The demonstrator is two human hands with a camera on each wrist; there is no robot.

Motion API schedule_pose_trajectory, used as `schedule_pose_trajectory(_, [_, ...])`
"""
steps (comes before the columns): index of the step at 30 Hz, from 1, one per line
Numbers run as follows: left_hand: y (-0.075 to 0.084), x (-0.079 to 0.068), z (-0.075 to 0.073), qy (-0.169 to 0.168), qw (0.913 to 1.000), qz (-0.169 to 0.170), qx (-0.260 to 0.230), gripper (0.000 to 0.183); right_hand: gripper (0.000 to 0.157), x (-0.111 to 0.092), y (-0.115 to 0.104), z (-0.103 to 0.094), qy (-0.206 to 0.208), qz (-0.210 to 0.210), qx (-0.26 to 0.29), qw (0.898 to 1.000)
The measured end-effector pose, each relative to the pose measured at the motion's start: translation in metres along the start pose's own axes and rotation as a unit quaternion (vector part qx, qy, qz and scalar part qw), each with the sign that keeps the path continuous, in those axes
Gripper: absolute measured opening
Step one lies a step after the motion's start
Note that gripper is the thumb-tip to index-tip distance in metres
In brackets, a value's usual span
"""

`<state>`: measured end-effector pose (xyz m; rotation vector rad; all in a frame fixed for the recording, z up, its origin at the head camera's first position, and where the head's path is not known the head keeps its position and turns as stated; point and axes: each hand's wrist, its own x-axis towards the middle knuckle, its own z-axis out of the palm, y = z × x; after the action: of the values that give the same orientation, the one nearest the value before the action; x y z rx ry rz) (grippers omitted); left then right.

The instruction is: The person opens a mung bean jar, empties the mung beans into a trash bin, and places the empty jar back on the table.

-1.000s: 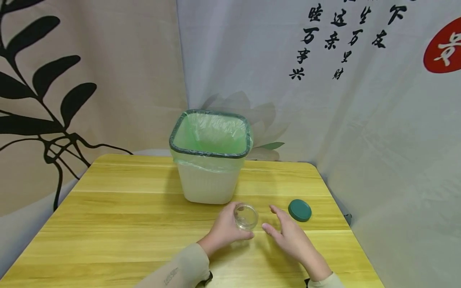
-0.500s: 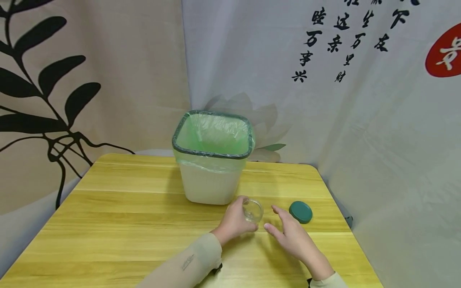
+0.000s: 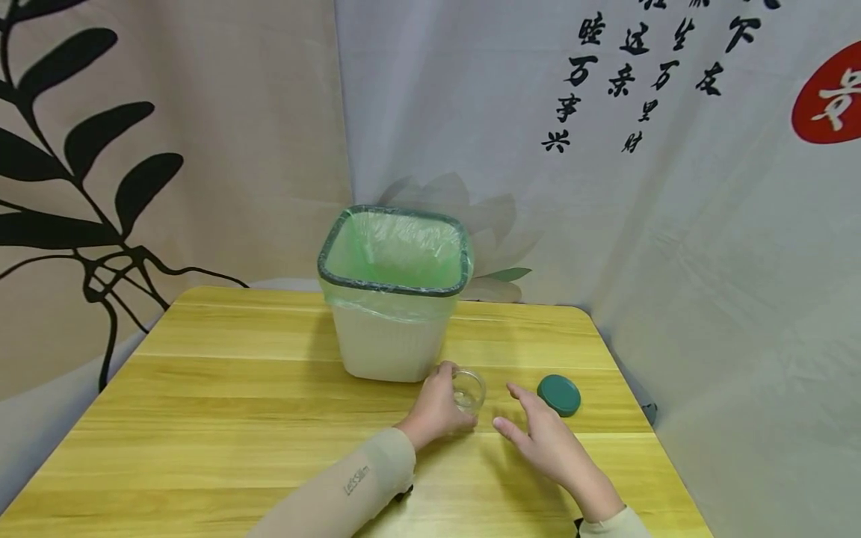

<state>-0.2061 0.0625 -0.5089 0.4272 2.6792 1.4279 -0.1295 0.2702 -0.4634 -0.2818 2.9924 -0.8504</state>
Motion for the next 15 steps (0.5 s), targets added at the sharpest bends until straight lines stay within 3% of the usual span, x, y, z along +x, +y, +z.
schedule_pose_trajectory(15, [-0.0001,-0.0011,0.0004,-0.011,0.9999,-0.005,0.006,0.107,0.075,-0.0004,-0.0013,0.0009,-0.005,0.008,-0.005,1.000])
